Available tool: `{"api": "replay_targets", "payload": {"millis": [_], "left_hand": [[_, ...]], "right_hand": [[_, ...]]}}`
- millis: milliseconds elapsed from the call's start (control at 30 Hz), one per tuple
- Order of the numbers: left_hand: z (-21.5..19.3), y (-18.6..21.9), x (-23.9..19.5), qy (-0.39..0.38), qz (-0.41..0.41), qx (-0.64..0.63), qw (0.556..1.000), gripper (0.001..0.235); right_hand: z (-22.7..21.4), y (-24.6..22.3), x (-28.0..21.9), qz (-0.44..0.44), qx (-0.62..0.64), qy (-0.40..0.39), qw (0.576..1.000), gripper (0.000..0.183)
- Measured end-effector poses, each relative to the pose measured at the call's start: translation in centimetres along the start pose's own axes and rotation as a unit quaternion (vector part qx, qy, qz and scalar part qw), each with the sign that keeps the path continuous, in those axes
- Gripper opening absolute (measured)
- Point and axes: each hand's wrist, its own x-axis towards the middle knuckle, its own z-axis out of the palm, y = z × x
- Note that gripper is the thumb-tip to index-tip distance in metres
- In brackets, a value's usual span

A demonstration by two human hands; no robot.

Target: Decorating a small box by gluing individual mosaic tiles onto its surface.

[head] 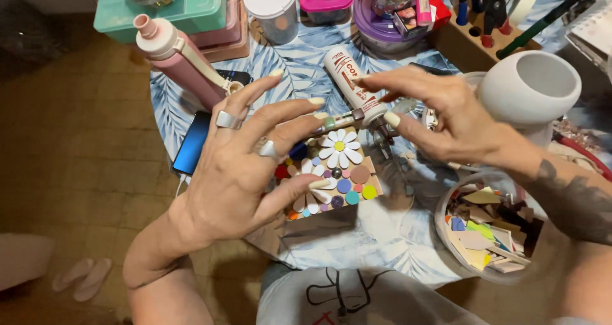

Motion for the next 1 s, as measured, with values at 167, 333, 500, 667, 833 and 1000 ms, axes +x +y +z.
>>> {"api": "replay_targets", "payload": {"millis": [167,333,500,667,833,1000], "left_hand": [[0.9,1.0,1.2,-0.069,0.000,0.160,0.985,0.048],[1.9,1.7,2.4,-0.077,-0.006,0.201,0.977,0.058],[2.0,2.1,2.6,-0.095,-0.015,0.233,0.968,0.062],[2.2,2.1,2.5,-0.090,-0.009,0.236,0.968,0.058],[2.2,2.0,2.4,-0.073,-0.003,0.232,0.970,0.058],[1.9,1.8,2.5,-0.059,0.011,0.233,0.971,0.059]], "right_hand": [[1.5,0.0,-1.7,-0.014,0.021,0.031,0.999,0.042],[2.2,-0.2,-2.3,-0.025,0.024,0.018,0.999,0.045],[3.0,0.1,-2.8,-0.021,0.028,0.016,0.999,0.043],[3.3,0.3,-3.0,-0.025,0.022,0.015,0.999,0.045],[3.4,0.3,-3.1,-0.017,0.004,0.006,1.000,0.048],[3.6,0.5,-3.3,-0.019,-0.018,0.002,1.000,0.048]]}}
